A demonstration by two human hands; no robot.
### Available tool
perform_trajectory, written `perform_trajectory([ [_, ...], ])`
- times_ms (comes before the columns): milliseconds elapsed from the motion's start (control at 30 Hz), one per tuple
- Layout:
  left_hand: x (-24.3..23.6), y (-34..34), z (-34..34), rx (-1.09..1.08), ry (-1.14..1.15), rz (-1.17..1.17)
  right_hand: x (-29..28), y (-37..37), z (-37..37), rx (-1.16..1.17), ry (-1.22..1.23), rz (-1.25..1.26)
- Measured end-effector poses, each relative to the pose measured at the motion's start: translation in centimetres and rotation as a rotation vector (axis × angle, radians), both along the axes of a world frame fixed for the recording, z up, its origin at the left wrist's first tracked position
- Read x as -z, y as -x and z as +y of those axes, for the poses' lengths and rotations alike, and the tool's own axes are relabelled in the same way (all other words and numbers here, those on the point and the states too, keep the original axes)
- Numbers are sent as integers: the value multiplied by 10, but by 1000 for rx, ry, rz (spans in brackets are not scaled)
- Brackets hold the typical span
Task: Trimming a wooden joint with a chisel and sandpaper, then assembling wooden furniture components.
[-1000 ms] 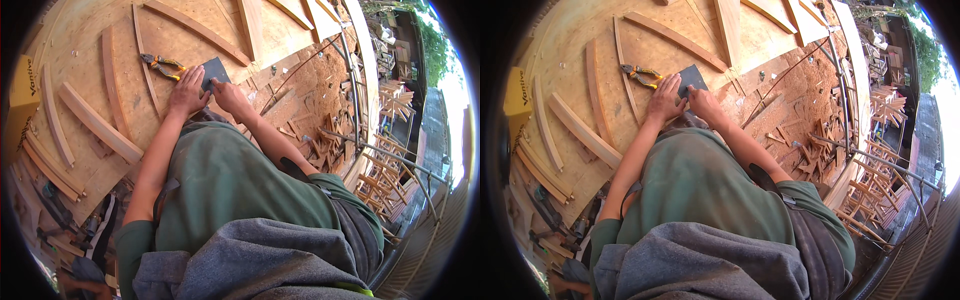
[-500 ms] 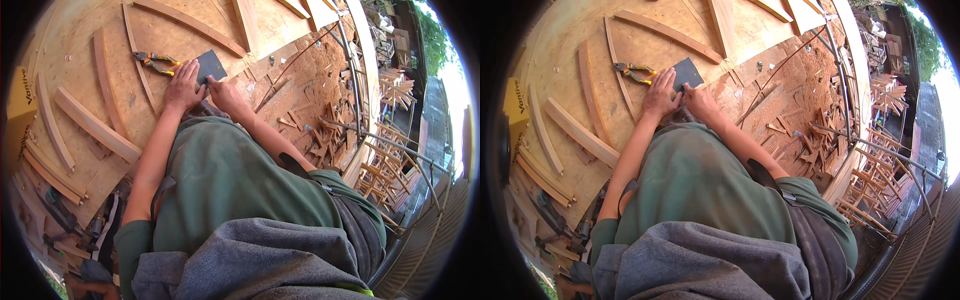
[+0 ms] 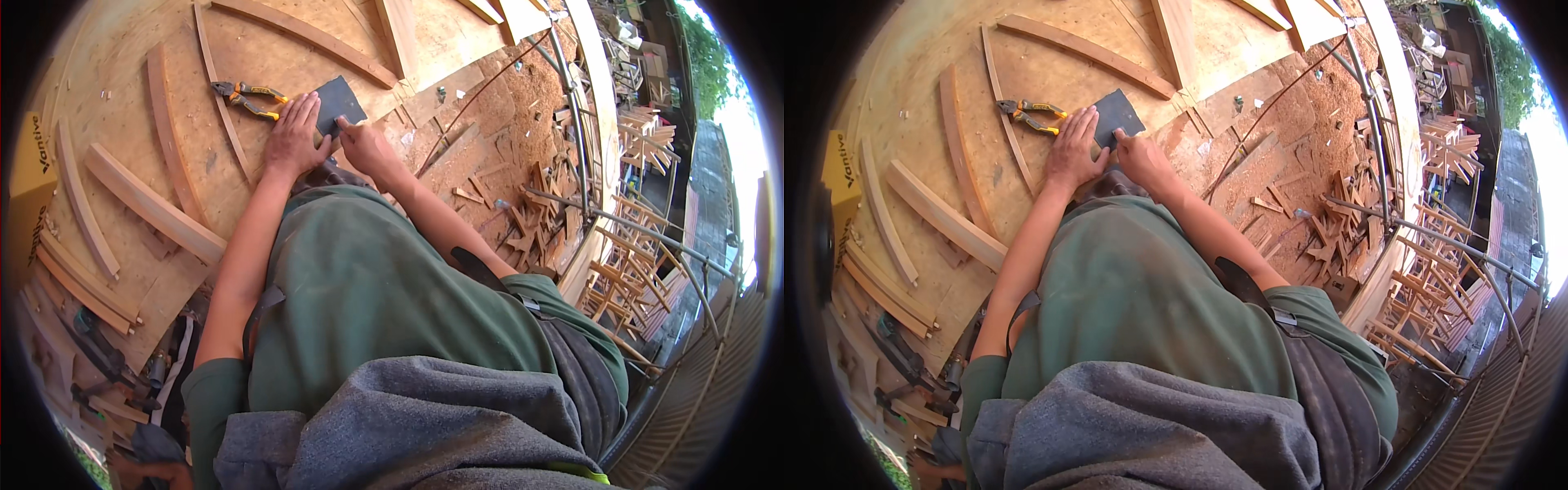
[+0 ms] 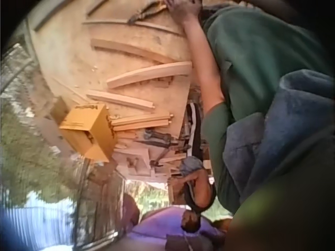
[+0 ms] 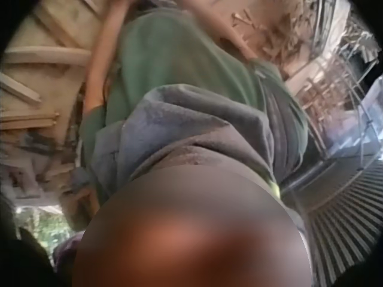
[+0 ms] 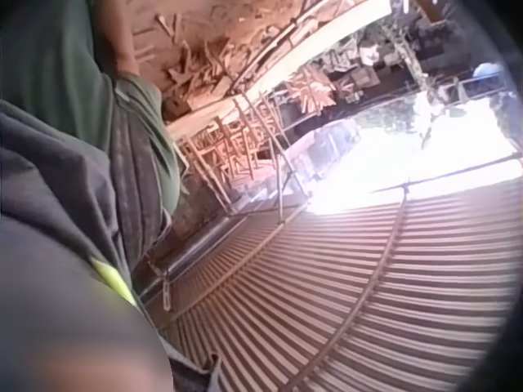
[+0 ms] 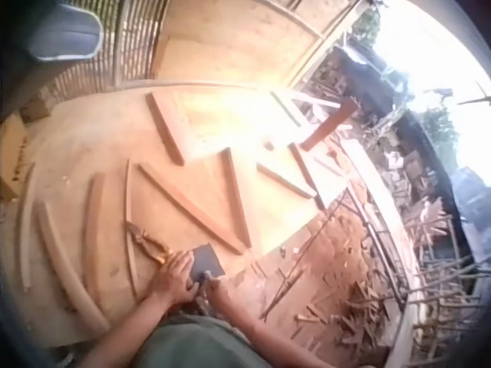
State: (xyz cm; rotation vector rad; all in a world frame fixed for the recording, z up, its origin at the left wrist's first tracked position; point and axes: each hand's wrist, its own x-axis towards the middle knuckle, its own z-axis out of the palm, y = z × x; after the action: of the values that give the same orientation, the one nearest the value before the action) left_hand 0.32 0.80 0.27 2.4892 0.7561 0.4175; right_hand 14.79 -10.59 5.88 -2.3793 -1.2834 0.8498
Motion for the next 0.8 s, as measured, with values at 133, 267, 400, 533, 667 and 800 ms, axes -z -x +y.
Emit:
perform_trajectory([
  [133, 1, 3, -2, -3, -20, 3, -2, 5, -2, 41, 20, -6],
  [267, -1, 0, -3, 0, -1, 14, 4, 1, -7, 28, 33, 13],
  [400, -3, -3, -1, 2, -36, 33, -6, -4, 9, 55, -10, 16],
  [533, 2, 1, -6, -3, -9, 38, 3, -2, -12, 15, 11, 28],
  [667, 0, -2, 3, 0, -30, 14, 4, -13, 13, 31, -34, 19],
  [800, 2, -1, -1, -6, -31, -5, 10, -7, -12, 40, -5, 22],
])
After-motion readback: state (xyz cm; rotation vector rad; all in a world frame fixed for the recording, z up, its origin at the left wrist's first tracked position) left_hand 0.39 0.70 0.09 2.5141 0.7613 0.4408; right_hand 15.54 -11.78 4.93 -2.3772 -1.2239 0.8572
